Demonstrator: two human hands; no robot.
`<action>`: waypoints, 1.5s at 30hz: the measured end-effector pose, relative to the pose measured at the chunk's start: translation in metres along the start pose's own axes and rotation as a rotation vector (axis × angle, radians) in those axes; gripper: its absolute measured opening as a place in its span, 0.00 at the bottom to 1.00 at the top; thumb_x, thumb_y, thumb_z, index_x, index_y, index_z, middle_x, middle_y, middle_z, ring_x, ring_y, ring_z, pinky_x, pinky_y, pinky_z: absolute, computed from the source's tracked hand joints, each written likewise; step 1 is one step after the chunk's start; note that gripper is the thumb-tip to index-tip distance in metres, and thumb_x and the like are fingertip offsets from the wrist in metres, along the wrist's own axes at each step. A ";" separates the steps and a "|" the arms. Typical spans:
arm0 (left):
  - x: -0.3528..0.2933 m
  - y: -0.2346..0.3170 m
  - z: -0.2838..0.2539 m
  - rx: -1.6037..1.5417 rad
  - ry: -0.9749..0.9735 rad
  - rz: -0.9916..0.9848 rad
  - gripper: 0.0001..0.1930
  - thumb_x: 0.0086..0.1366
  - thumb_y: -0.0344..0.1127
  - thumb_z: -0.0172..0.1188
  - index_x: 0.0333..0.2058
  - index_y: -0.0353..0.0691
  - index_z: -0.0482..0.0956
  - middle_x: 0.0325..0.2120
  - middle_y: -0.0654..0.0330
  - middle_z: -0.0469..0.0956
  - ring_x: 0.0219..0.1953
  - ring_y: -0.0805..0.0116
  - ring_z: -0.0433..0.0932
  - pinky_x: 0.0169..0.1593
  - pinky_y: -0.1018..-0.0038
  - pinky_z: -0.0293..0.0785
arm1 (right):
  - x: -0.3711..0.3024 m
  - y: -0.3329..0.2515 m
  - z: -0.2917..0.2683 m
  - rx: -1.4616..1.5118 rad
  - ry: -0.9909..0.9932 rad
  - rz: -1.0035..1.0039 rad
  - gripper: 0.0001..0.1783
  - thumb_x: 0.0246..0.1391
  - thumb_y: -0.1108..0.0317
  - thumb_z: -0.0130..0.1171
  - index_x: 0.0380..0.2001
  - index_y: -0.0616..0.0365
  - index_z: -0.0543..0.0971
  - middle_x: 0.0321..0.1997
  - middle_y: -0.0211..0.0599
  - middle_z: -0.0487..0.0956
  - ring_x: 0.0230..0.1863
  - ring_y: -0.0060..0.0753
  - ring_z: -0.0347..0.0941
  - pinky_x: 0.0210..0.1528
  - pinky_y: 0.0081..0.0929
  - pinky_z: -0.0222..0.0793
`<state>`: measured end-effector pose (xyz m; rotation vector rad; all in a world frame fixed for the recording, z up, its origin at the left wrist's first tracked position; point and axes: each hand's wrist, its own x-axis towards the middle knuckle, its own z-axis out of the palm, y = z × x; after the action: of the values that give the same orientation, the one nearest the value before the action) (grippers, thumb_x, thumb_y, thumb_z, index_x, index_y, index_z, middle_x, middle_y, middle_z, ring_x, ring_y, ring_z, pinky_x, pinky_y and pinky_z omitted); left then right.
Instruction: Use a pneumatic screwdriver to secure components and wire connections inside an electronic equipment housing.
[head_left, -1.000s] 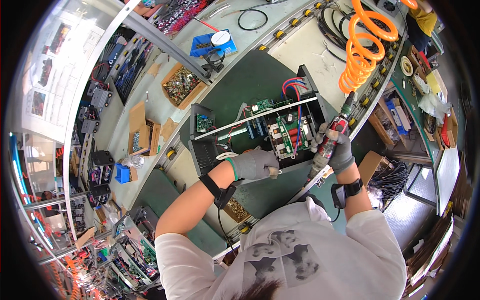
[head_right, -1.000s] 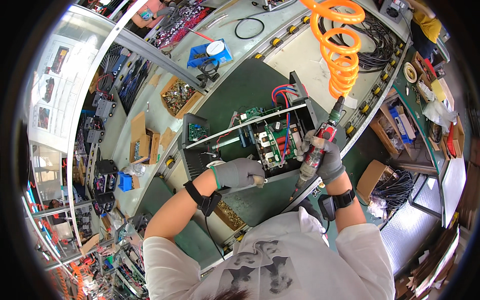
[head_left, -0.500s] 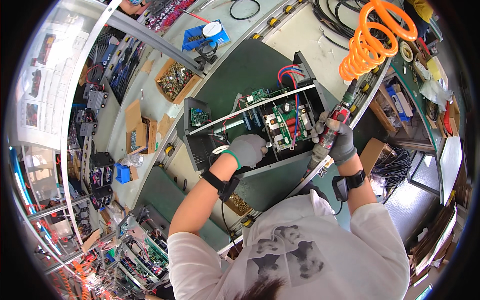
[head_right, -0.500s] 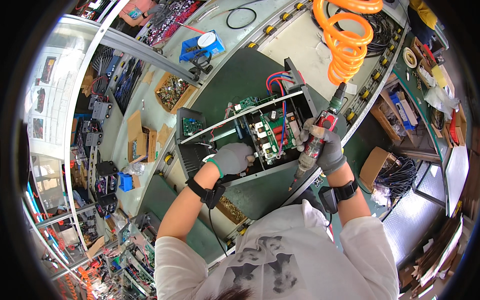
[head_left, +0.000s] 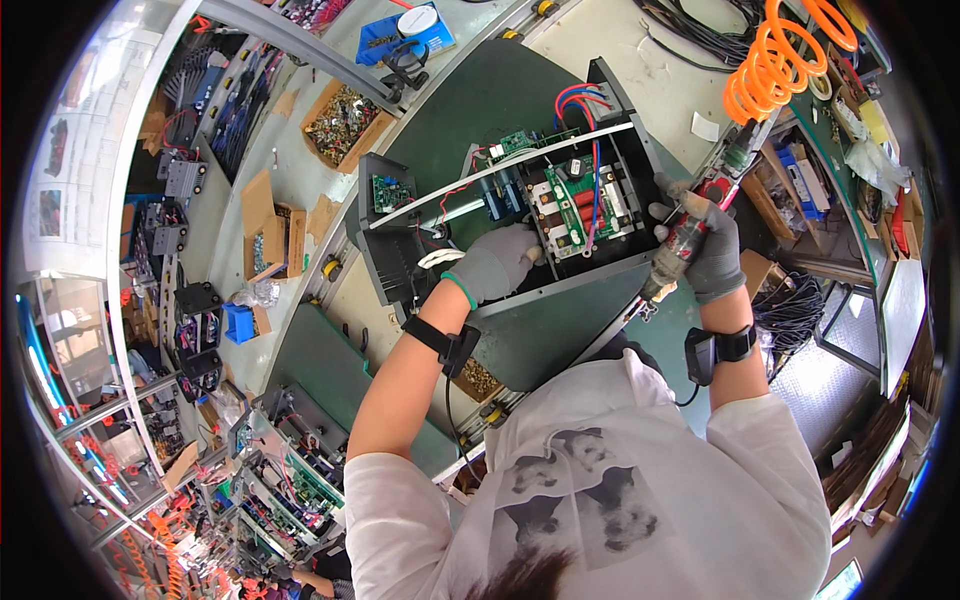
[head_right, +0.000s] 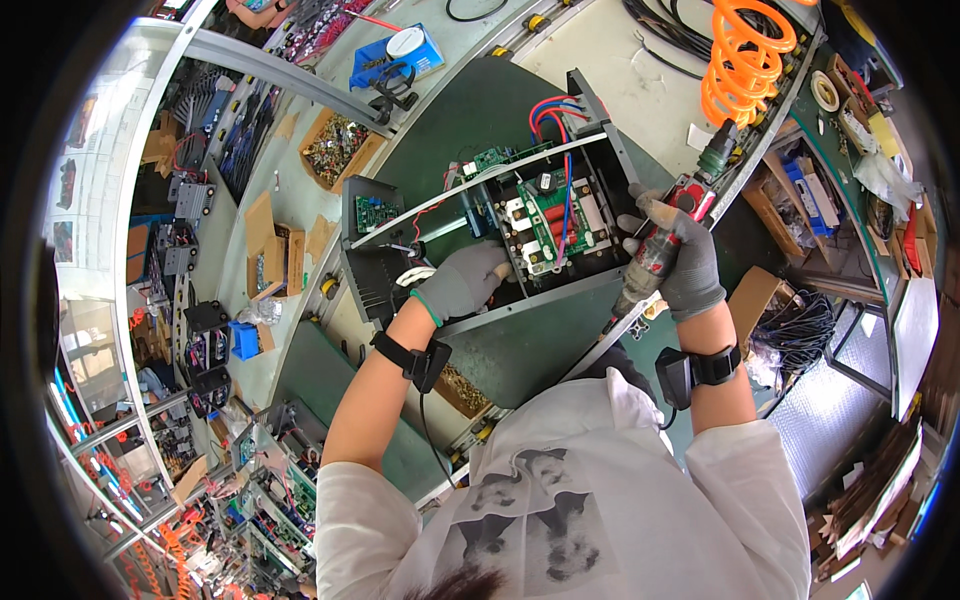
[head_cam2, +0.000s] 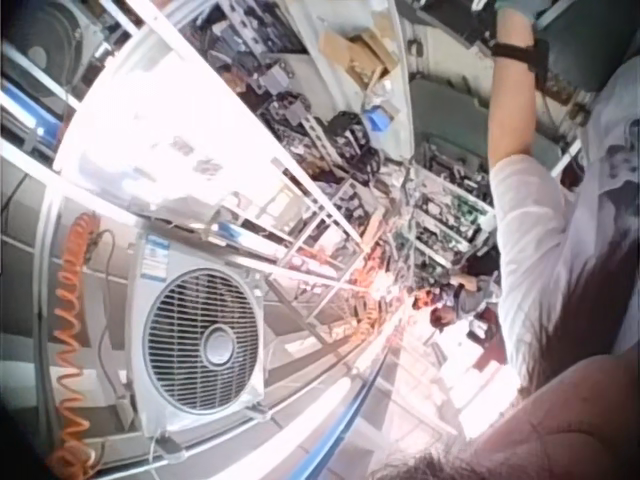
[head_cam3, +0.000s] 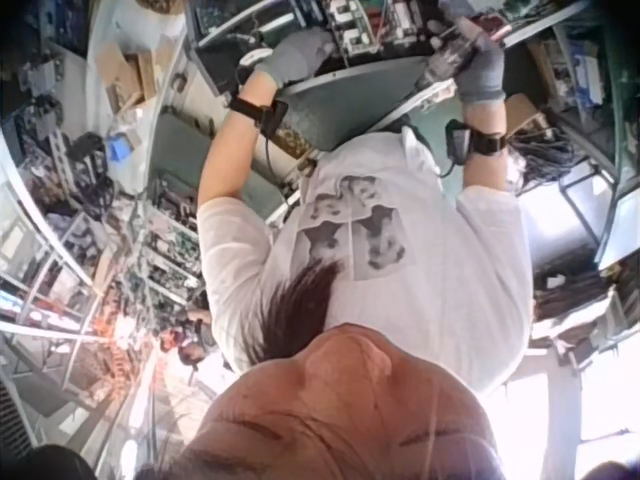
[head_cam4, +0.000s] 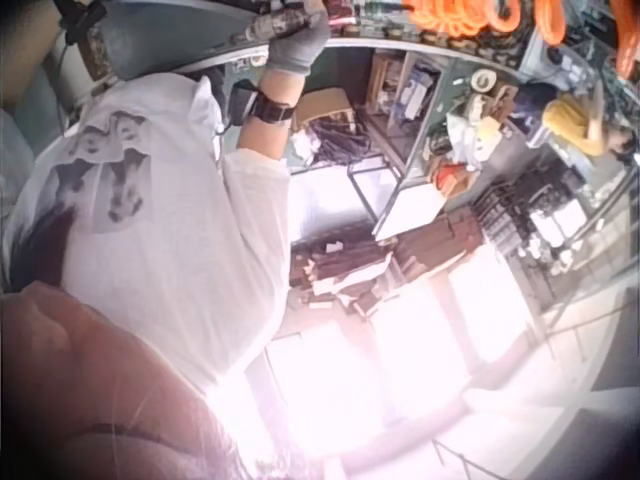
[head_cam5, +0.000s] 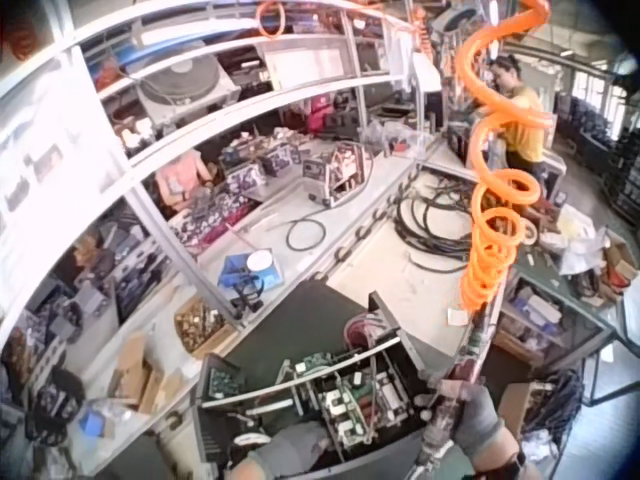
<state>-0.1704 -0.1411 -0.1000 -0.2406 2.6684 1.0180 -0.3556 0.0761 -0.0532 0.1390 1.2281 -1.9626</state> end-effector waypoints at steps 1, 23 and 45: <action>0.001 -0.002 0.001 -0.002 -0.002 0.002 0.08 0.58 0.32 0.47 0.30 0.37 0.74 0.33 0.48 0.73 0.39 0.47 0.72 0.43 0.58 0.69 | 0.000 0.000 -0.002 0.001 0.026 0.007 0.17 0.45 0.67 0.58 0.38 0.63 0.73 0.45 0.41 0.75 0.34 0.37 0.76 0.32 0.27 0.76; 0.012 0.004 0.012 -0.038 -0.023 -0.273 0.13 0.57 0.36 0.46 0.30 0.35 0.78 0.30 0.45 0.76 0.37 0.46 0.76 0.43 0.57 0.71 | 0.006 0.013 -0.005 0.015 0.106 0.058 0.14 0.45 0.68 0.58 0.36 0.61 0.72 0.31 0.38 0.75 0.32 0.38 0.77 0.31 0.30 0.77; -0.009 0.003 -0.001 0.119 0.114 -0.091 0.07 0.61 0.35 0.50 0.30 0.37 0.71 0.25 0.46 0.73 0.32 0.43 0.72 0.36 0.54 0.67 | -0.003 0.008 -0.004 -0.035 0.071 0.018 0.13 0.43 0.72 0.58 0.35 0.58 0.72 0.29 0.34 0.74 0.27 0.32 0.76 0.26 0.26 0.74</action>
<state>-0.1625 -0.1392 -0.0951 -0.4026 2.7789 0.8382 -0.3491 0.0798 -0.0597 0.2024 1.3016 -1.9344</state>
